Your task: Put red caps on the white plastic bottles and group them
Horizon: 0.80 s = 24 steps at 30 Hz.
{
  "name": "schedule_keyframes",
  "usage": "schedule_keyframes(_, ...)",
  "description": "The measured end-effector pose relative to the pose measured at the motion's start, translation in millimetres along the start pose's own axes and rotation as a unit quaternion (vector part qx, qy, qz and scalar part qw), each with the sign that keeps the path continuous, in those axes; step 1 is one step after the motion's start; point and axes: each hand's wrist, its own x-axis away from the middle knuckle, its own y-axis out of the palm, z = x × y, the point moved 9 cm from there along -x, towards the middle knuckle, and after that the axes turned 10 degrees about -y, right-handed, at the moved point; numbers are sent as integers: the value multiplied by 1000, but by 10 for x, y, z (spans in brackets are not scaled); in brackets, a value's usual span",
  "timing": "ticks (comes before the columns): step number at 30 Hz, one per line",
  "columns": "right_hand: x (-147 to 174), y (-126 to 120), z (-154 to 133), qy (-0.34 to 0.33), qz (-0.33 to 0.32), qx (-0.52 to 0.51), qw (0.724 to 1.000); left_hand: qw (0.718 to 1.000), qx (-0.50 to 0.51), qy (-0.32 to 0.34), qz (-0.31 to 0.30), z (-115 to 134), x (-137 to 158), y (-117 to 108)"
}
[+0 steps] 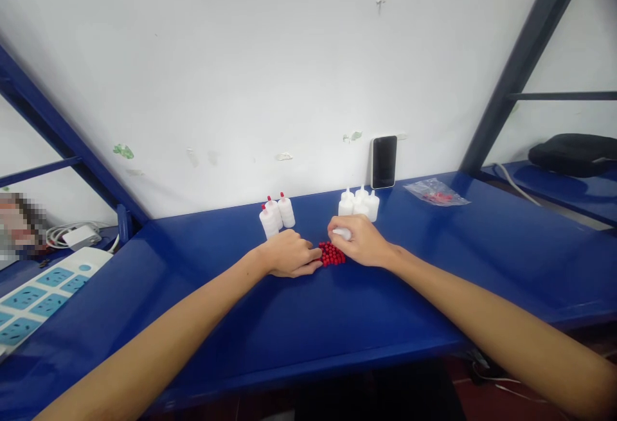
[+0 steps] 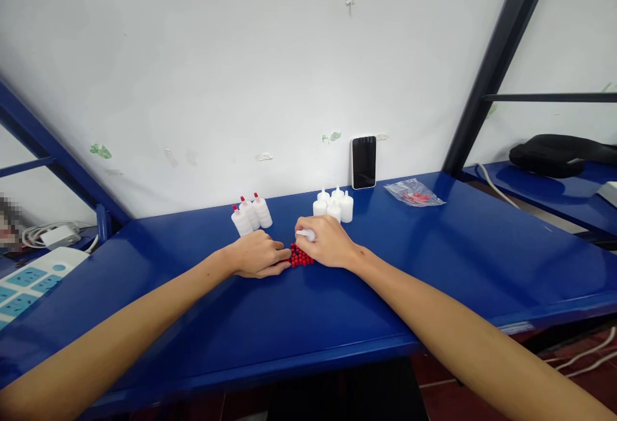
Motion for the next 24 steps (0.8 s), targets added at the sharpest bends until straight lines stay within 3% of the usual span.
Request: schedule_keyframes(24,10,29,17,1,-13,-6,1000,999,-5,-18,-41,-8,12,45)
